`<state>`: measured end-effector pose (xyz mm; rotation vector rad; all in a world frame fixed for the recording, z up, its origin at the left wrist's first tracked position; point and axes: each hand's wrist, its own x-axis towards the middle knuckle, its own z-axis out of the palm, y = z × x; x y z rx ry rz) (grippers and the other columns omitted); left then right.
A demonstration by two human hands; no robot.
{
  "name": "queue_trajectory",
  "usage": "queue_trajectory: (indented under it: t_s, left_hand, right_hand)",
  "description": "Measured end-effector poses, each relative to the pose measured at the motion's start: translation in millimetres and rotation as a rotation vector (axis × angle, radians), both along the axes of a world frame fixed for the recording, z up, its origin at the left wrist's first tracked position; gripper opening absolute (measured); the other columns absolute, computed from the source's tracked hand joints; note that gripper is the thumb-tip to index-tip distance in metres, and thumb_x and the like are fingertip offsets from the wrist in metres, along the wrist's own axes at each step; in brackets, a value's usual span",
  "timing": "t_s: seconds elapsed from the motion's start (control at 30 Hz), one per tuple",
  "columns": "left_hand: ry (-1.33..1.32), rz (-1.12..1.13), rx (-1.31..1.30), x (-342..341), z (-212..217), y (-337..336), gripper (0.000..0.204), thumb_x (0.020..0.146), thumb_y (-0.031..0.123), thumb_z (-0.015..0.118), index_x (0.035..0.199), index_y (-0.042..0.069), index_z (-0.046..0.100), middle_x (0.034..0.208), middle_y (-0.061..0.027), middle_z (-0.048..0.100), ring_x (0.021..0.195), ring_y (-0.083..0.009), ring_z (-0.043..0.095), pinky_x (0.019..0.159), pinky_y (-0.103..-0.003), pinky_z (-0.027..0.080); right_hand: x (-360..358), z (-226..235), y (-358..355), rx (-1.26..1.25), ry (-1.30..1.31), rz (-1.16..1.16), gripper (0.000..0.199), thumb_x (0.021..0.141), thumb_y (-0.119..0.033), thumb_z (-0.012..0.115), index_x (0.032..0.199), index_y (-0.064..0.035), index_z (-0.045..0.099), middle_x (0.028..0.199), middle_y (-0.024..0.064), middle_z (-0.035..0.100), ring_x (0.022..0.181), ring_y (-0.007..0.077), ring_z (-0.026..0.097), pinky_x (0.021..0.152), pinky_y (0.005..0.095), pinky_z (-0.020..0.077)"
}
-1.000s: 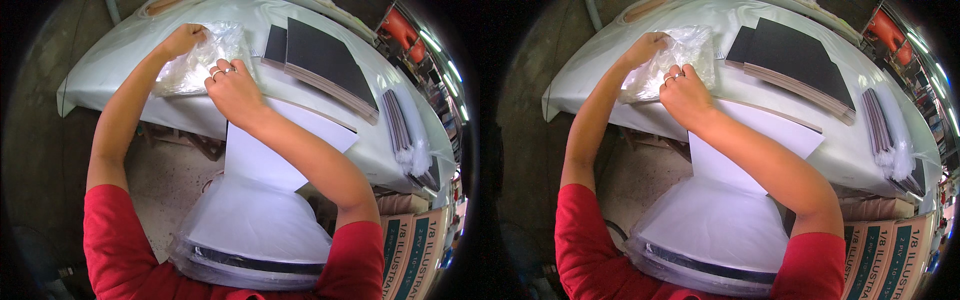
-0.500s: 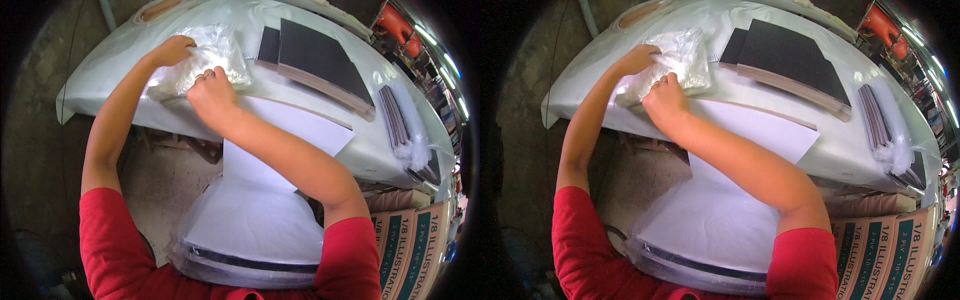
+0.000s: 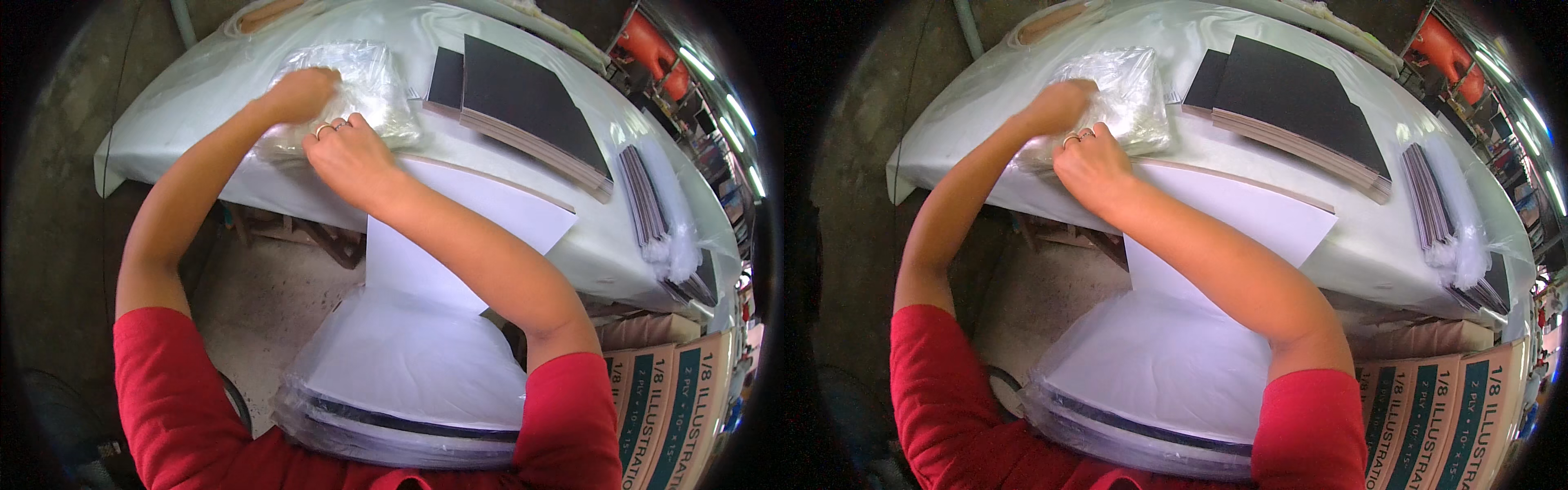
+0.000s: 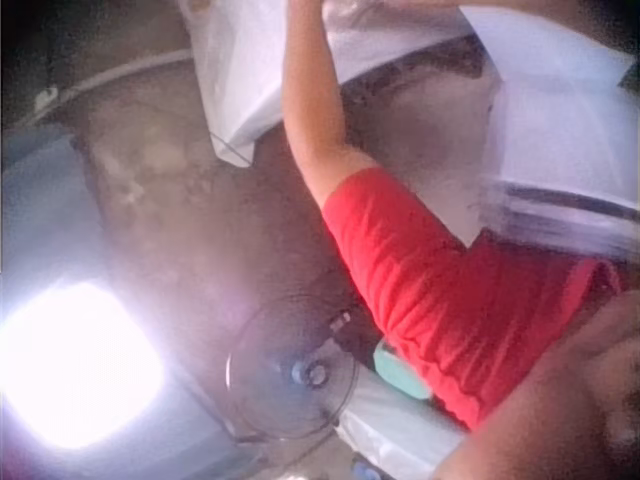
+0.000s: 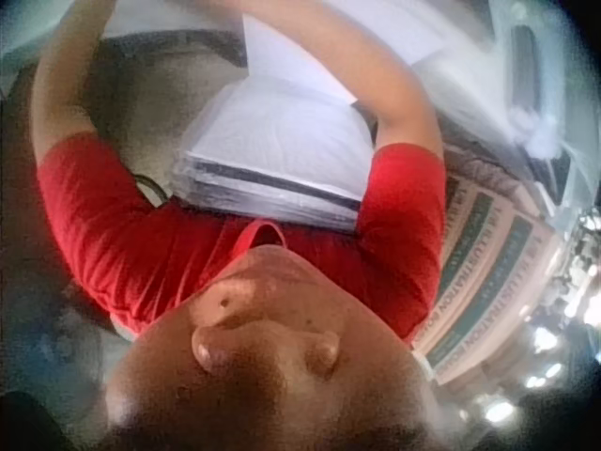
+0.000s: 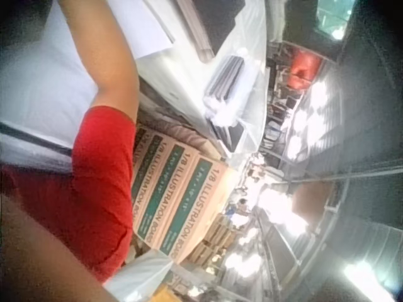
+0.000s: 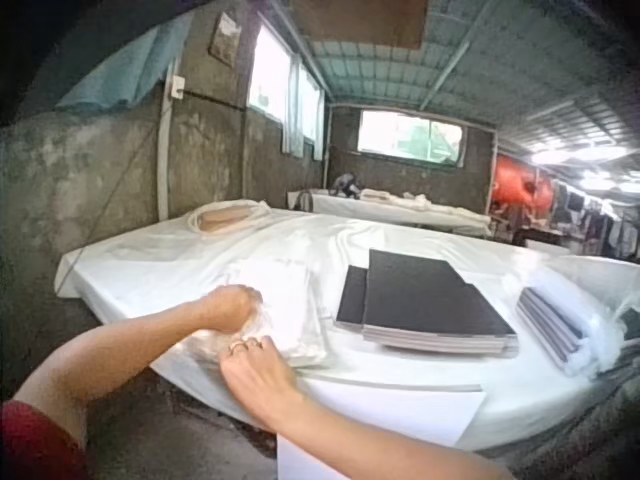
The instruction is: The person places a plastic sleeve over a stack of white and black illustration boards, pulling the sleeve down by hand to cover the boards one by one.
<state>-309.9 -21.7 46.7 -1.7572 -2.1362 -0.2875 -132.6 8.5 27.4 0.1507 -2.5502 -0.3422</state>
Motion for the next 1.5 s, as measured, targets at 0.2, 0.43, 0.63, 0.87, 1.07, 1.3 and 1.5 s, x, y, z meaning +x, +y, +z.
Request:
queue_trajectory:
  t_s: [0.2,0.43,0.63,0.87,1.07,1.3,1.5]
  left_hand:
    - [-0.158,-0.099,-0.52,14,45,2,0.043,0.071,0.032,0.059,0.098,-0.001,0.054,0.107,-0.0195,0.052,0.097,-0.0277,0.051,0.076,-0.038,0.042]
    - [-0.161,-0.078,-0.166,8,39,4,0.024,0.066,0.01,0.055,0.085,-0.003,0.056,0.08,-0.0219,0.056,0.078,-0.0354,0.053,0.074,-0.038,0.041]
    - [-0.492,-0.089,-0.015,-28,64,9,0.032,0.074,0.013,0.05,0.103,-0.001,0.054,0.094,-0.0149,0.059,0.087,-0.025,0.054,0.082,-0.033,0.039]
    - [-0.403,-0.141,-0.022,-36,56,6,0.033,0.076,0.019,0.051,0.102,-0.001,0.055,0.095,-0.0165,0.058,0.092,-0.0268,0.053,0.084,-0.033,0.039]
    - [-0.462,0.043,0.091,-61,60,28,0.029,0.082,0.012,0.039,0.101,-0.005,0.052,0.093,-0.0176,0.057,0.085,-0.0224,0.053,0.079,-0.033,0.04]
    - [-0.118,-0.029,-0.07,13,84,47,0.032,0.085,0.023,0.04,0.089,-0.007,0.053,0.083,-0.02,0.058,0.072,-0.0277,0.056,0.066,-0.036,0.043]
    - [0.318,-0.117,0.075,39,145,40,0.032,0.058,0.035,0.069,0.063,0.004,0.061,0.067,-0.0161,0.058,0.061,-0.0318,0.057,0.054,-0.038,0.044]
  right_hand:
    - [10,1,-18,0.094,-0.099,-0.165,0.008,0.068,-0.011,0.054,0.072,-0.0051,0.058,0.068,0.0095,0.06,0.066,0.0194,0.058,0.07,0.0321,0.035]
    - [8,-1,-17,0.013,-0.085,-0.135,0.011,0.069,-0.011,0.053,0.075,-0.0036,0.059,0.071,0.0094,0.06,0.066,0.0205,0.057,0.071,0.0336,0.0341]
    - [-3,-2,-8,-0.092,0.306,-0.157,0.047,0.069,-0.011,0.051,0.113,0.0053,0.044,0.085,0.014,0.058,0.089,0.0211,0.053,0.076,0.032,0.0339]
    - [-10,12,-7,-0.033,-0.212,-0.243,0.053,0.069,-0.016,0.051,0.118,0.0036,0.042,0.111,0.0186,0.048,0.106,0.0292,0.041,0.087,0.0378,0.026]
    - [-14,12,-7,0.163,0.031,-0.218,0.044,0.069,-0.019,0.051,0.108,0.0014,0.053,0.112,0.017,0.05,0.115,0.027,0.036,0.097,0.04,0.016]
    - [-30,13,-3,-0.085,-0.172,-0.383,0.067,0.069,-0.024,0.051,0.126,0.0034,0.03,0.119,0.0202,0.045,0.113,0.0283,0.041,0.096,0.0382,0.0166]
    - [-42,35,-15,0.053,-0.565,-0.462,0.05,0.074,-0.034,0.043,0.114,-0.0059,0.051,0.111,0.0166,0.053,0.106,0.0263,0.048,0.092,0.0372,0.0182]
